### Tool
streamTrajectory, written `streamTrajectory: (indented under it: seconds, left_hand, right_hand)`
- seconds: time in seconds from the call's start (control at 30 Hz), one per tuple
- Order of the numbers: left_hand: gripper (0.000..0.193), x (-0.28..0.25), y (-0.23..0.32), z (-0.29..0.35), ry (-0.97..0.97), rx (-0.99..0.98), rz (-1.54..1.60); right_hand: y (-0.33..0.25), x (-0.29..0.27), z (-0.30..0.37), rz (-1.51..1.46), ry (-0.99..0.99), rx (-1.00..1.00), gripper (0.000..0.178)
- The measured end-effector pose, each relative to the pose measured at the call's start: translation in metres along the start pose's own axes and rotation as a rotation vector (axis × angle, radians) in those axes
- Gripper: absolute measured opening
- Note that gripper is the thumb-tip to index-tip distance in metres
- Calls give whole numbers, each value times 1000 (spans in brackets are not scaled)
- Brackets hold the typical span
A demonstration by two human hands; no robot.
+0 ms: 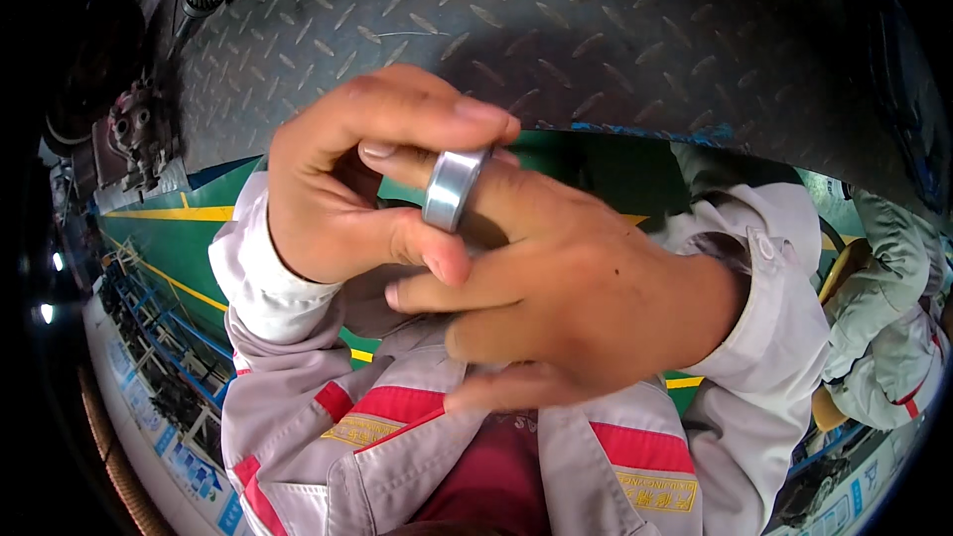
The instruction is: The person holds a metal bearing, turning it over and rotating the inner race with their fingers.
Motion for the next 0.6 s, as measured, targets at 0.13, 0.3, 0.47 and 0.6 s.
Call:
streamTrajectory:
  seconds: [0.13, 0.3, 0.47, 0.6]
  left_hand:
    - [87, 7, -18, 3, 106, -205, 209]
    - [114, 7, -36, 5, 270, -479, 474]
    - [83, 2, -24, 1, 162, -279, 450]
    - [61, 6, -18, -1, 132, -214, 335]
  right_hand:
    - [2, -3, 0, 426, -5, -15, 33]
    - [2, -12, 4, 582, 47, -27, 37]
    - [-1, -9, 2, 606, 58, -52, 39]
    - [-1, -12, 1, 586, 73, -15, 33]
Point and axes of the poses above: each hand's wrist, its own z-axis away from the middle knuckle, its own x-axis out of the palm, y = z × x, the point moved 10 cm from there along -z, towards the middle knuckle, and after that the axes turned 1 degree about -y, right-handed, at the moved point
